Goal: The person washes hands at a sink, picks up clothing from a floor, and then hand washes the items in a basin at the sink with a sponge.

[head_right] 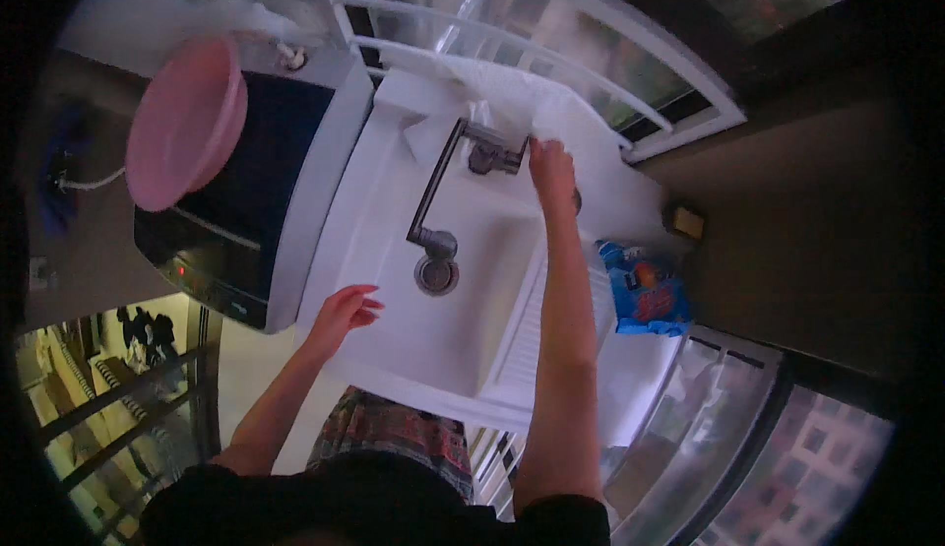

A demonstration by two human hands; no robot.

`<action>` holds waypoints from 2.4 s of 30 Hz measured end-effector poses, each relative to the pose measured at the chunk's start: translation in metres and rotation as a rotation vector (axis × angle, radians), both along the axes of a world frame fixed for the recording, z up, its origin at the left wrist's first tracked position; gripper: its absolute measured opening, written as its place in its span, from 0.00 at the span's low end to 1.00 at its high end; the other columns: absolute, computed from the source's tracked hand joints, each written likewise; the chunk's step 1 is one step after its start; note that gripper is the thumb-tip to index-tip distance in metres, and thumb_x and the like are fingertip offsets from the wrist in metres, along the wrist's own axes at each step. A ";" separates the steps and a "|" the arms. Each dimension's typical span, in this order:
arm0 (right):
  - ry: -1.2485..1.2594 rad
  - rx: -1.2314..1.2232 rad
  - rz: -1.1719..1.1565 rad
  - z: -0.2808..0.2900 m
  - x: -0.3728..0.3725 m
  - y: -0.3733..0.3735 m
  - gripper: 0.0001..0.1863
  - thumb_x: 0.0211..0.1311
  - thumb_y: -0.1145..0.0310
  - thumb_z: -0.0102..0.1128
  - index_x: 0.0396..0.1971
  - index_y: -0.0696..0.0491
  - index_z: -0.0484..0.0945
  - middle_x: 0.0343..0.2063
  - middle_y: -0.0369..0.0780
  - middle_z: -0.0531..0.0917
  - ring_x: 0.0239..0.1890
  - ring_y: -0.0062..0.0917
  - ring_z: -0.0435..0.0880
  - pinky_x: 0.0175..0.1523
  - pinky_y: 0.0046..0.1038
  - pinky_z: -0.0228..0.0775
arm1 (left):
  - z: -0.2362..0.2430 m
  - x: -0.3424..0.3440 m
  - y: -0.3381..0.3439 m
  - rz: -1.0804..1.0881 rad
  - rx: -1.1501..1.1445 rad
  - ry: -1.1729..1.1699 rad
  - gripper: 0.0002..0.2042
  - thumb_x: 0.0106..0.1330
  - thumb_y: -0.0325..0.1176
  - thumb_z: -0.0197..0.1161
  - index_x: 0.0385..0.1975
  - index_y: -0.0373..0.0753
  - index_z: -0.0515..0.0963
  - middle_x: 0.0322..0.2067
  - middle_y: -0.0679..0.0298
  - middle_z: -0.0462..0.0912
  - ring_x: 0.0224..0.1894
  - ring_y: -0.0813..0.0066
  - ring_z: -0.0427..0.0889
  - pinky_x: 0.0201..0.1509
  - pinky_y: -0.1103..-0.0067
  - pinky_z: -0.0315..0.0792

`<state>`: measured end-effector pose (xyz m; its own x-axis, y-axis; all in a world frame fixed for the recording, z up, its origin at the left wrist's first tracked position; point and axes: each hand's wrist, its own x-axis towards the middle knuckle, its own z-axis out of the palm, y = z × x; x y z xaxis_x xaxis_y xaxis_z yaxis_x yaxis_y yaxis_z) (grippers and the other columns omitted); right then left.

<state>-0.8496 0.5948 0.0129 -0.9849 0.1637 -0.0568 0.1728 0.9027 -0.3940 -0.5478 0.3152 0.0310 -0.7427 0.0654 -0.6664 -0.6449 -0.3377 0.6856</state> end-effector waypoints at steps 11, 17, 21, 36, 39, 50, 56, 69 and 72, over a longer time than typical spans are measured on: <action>0.023 0.033 0.102 -0.007 -0.025 -0.020 0.19 0.61 0.57 0.35 0.32 0.55 0.73 0.29 0.53 0.78 0.36 0.49 0.76 0.41 0.44 0.67 | -0.152 -0.016 0.104 -0.802 -1.204 0.705 0.26 0.58 0.38 0.53 0.53 0.32 0.59 0.57 0.52 0.58 0.56 0.56 0.62 0.54 0.65 0.61; 0.102 -0.040 0.072 -0.026 -0.018 -0.009 0.16 0.60 0.62 0.36 0.32 0.56 0.72 0.29 0.54 0.77 0.35 0.50 0.75 0.41 0.46 0.66 | -0.166 -0.032 0.120 -1.044 -1.178 0.691 0.33 0.57 0.45 0.53 0.56 0.30 0.53 0.59 0.51 0.52 0.64 0.57 0.47 0.63 0.61 0.45; 0.079 -0.068 0.014 -0.035 -0.024 -0.006 0.16 0.60 0.61 0.36 0.32 0.56 0.72 0.29 0.55 0.77 0.34 0.51 0.75 0.40 0.47 0.65 | -0.200 -0.030 0.103 -1.202 -1.199 0.637 0.32 0.59 0.47 0.51 0.57 0.31 0.54 0.60 0.53 0.50 0.64 0.59 0.44 0.64 0.60 0.43; -0.370 -1.355 -0.441 -0.169 0.176 -0.106 0.18 0.61 0.59 0.45 0.37 0.59 0.74 0.30 0.41 0.80 0.36 0.27 0.76 0.46 0.25 0.64 | -0.178 -0.131 0.129 0.155 -0.068 0.088 0.16 0.66 0.45 0.41 0.20 0.45 0.65 0.18 0.71 0.65 0.25 0.80 0.68 0.32 0.80 0.66; -0.064 -1.417 -0.437 -0.170 0.192 -0.139 0.17 0.60 0.58 0.48 0.34 0.58 0.74 0.29 0.39 0.79 0.34 0.26 0.76 0.45 0.23 0.64 | -0.202 -0.123 0.109 0.472 0.674 0.286 0.14 0.65 0.45 0.45 0.24 0.43 0.69 0.23 0.69 0.69 0.28 0.80 0.70 0.35 0.82 0.67; -0.722 -1.832 -0.482 -0.119 0.179 -0.097 0.16 0.58 0.52 0.52 0.31 0.52 0.70 0.31 0.36 0.75 0.22 0.25 0.75 0.32 0.25 0.69 | -0.117 -0.090 0.133 0.306 -0.029 0.327 0.14 0.65 0.39 0.48 0.42 0.36 0.71 0.39 0.65 0.75 0.43 0.79 0.72 0.50 0.81 0.64; -0.105 -1.343 -0.009 -0.103 0.183 -0.203 0.19 0.56 0.58 0.53 0.38 0.59 0.70 0.33 0.38 0.76 0.35 0.23 0.76 0.42 0.21 0.65 | -0.235 -0.147 -0.015 0.111 0.934 0.707 0.30 0.60 0.46 0.54 0.57 0.35 0.57 0.45 0.56 0.75 0.43 0.72 0.75 0.45 0.79 0.71; -0.218 -0.629 0.137 -0.152 0.178 -0.084 0.24 0.37 0.61 0.67 0.36 0.56 0.72 0.32 0.42 0.79 0.36 0.31 0.79 0.42 0.32 0.68 | -0.161 -0.101 0.102 -0.064 -0.966 0.866 0.12 0.56 0.36 0.55 0.37 0.37 0.72 0.31 0.57 0.78 0.37 0.61 0.77 0.41 0.70 0.69; 0.086 -0.563 0.148 -0.149 0.176 -0.068 0.28 0.33 0.59 0.68 0.37 0.56 0.73 0.32 0.45 0.79 0.37 0.37 0.78 0.42 0.35 0.67 | -0.163 -0.095 0.104 -0.400 -0.888 0.577 0.10 0.52 0.32 0.56 0.32 0.35 0.74 0.29 0.51 0.78 0.37 0.52 0.76 0.41 0.66 0.69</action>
<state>-0.6737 0.5266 -0.1365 -0.9999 -0.0076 -0.0141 0.0073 0.5629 -0.8265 -0.6425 0.4193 -0.1321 -0.9863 0.0417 -0.1596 -0.1067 0.5763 0.8102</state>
